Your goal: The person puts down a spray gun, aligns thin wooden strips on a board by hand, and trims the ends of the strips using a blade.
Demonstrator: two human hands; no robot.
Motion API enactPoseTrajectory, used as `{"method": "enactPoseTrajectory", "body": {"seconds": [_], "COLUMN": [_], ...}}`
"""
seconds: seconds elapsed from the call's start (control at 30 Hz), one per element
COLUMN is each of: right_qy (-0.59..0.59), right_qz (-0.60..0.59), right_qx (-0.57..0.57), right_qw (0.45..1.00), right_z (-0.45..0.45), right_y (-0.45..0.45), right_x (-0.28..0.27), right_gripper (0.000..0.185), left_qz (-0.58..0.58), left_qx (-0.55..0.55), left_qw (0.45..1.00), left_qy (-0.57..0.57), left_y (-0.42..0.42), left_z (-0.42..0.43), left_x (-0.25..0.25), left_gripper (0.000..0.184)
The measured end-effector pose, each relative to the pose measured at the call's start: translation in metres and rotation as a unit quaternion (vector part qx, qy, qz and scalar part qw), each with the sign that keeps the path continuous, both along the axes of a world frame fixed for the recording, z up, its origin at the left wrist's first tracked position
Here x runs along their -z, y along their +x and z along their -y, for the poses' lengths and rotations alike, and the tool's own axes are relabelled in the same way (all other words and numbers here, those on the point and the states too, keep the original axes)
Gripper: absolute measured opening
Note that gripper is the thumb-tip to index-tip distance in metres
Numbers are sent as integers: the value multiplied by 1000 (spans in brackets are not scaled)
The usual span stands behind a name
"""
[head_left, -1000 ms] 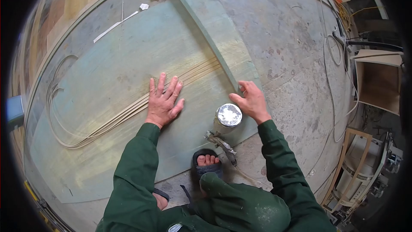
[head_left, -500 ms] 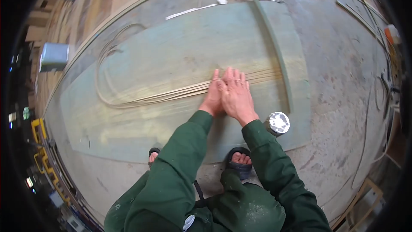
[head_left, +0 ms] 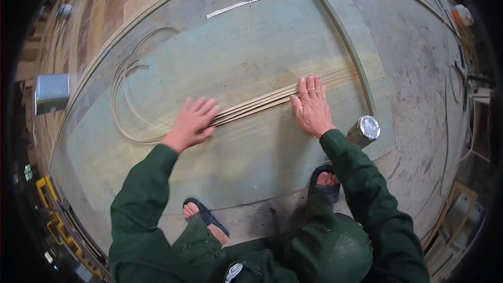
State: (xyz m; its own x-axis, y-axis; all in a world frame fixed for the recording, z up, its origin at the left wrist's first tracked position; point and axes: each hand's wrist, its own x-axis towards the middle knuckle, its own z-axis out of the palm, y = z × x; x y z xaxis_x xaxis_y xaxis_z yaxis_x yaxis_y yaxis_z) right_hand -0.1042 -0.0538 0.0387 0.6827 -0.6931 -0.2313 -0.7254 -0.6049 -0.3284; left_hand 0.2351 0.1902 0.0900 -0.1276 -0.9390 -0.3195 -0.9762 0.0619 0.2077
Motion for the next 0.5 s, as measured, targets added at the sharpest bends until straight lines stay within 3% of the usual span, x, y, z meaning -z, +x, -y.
{"method": "enactPoseTrajectory", "body": {"seconds": [0.17,0.23,0.27,0.4,0.5], "right_qy": [-17,-8,-25,-1,-5], "right_qz": [-94,-143,-204,-210,-245], "right_qx": [3,8,-16,5,41], "right_qw": [995,990,978,978,969], "right_z": [-6,-8,-3,-9,-15], "right_y": [14,23,25,40,46], "right_x": [-11,-13,-7,-15,-21], "right_gripper": [81,84,86,89,93], "left_qz": [-44,-55,-54,-64,-29], "left_qx": [-49,-100,-104,-190,-171], "left_qw": [997,990,984,975,971], "left_qy": [-40,-85,-136,-96,-165], "left_y": [83,99,101,129,158], "left_z": [-108,-136,-147,-209,-254], "left_x": [-4,-3,-3,-7,-4], "left_gripper": [80,75,62,55,51]}}
